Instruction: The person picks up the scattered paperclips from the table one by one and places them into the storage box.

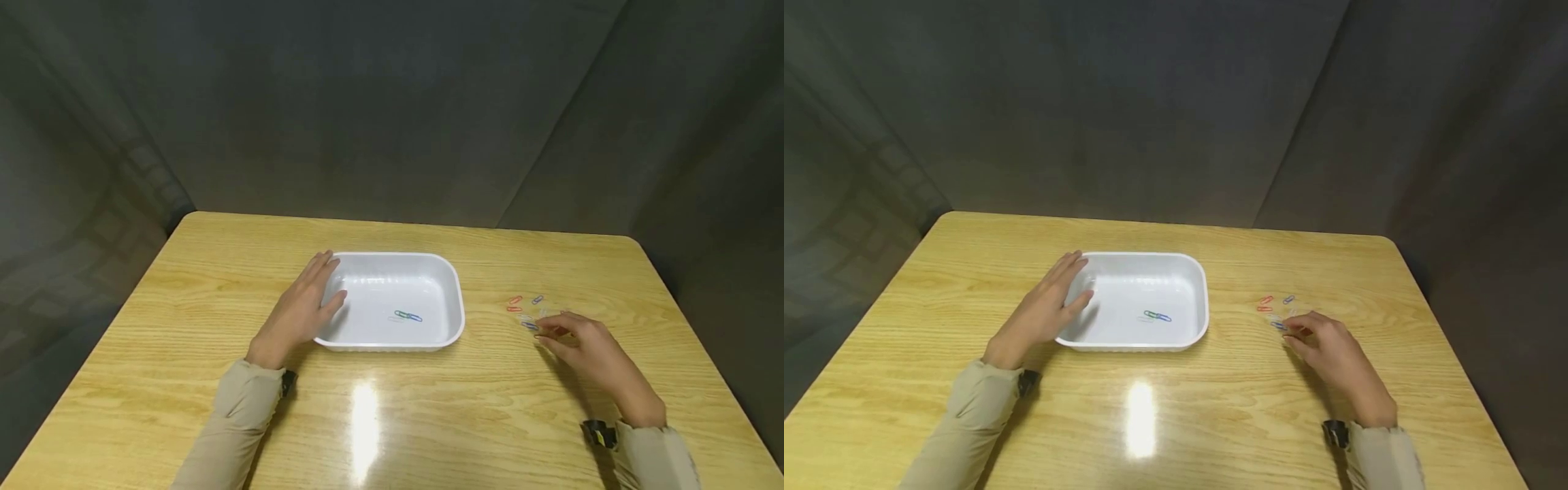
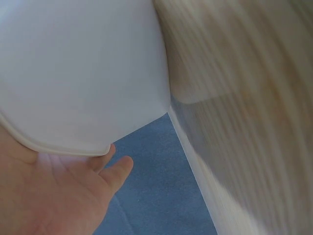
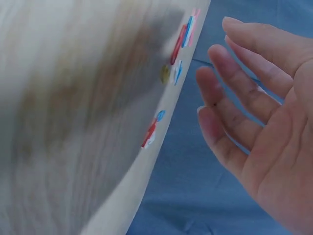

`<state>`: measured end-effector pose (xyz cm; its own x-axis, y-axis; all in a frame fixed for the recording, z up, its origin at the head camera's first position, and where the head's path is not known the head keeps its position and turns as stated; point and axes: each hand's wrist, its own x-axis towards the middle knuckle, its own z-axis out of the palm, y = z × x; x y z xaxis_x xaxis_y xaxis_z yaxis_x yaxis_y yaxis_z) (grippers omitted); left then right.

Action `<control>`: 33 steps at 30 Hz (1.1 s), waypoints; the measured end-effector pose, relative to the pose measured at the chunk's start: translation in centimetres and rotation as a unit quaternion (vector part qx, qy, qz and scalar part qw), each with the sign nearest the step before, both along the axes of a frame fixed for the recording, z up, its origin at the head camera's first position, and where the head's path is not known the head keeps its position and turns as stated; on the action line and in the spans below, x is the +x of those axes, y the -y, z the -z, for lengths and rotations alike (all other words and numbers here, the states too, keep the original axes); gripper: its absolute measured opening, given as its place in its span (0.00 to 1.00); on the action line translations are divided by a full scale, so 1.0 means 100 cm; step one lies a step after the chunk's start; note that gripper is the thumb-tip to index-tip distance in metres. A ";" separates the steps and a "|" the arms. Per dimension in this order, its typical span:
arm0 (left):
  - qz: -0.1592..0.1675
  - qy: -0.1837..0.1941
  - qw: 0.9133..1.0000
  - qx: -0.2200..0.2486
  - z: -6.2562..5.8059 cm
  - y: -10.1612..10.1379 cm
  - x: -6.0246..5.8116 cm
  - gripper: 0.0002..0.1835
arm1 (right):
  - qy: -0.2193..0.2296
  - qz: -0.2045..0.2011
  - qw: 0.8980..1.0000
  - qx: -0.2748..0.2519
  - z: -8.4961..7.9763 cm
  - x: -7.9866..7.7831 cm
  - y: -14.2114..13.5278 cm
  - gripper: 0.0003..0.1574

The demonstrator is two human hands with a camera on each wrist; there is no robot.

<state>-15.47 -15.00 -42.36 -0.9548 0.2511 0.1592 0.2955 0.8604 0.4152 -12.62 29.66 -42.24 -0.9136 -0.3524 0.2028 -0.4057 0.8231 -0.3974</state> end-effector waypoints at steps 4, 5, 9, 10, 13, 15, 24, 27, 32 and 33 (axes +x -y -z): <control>-0.001 0.000 1.000 0.000 -0.001 0.000 0.000 0.34 | 0.029 -0.010 0.999 -0.015 0.004 -0.001 -0.002 0.15; 0.000 0.001 1.000 0.000 -0.002 0.000 0.000 0.34 | 0.041 -0.010 0.999 -0.019 0.004 -0.002 -0.002 0.15; 0.000 0.006 1.000 0.001 -0.002 0.000 0.000 0.34 | 0.083 -0.006 0.996 -0.023 0.005 -0.002 -0.004 0.18; 0.000 0.007 1.000 0.001 -0.001 0.000 0.000 0.34 | 0.092 -0.005 0.996 -0.023 0.004 -0.002 -0.004 0.19; -0.001 0.012 1.000 0.000 -0.001 0.000 0.000 0.34 | 0.113 -0.007 0.993 -0.020 0.004 -0.002 -0.005 0.20; -0.001 0.013 1.000 0.001 0.000 0.000 0.000 0.34 | 0.122 -0.007 0.992 -0.017 0.004 -0.003 -0.006 0.20; -0.001 0.010 1.000 0.001 0.001 0.000 -0.001 0.34 | 0.117 0.004 0.993 0.015 0.006 -0.003 -0.008 0.16; -0.001 0.010 1.000 0.000 0.002 0.000 -0.001 0.34 | 0.119 0.018 0.993 0.017 0.006 -0.003 -0.008 0.15; -0.001 0.010 1.000 -0.002 0.001 -0.001 -0.001 0.34 | 0.127 0.035 0.991 0.018 0.007 -0.004 -0.007 0.12; -0.001 0.010 1.000 -0.002 0.001 -0.001 -0.001 0.34 | 0.128 0.037 0.991 0.018 0.007 -0.004 -0.007 0.11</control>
<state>-15.58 -14.91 -42.48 -0.9584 0.2489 0.1395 0.2849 0.8627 0.4178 -13.03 30.34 -42.97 -0.9571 -0.2853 -0.0511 -0.2331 0.8625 -0.4491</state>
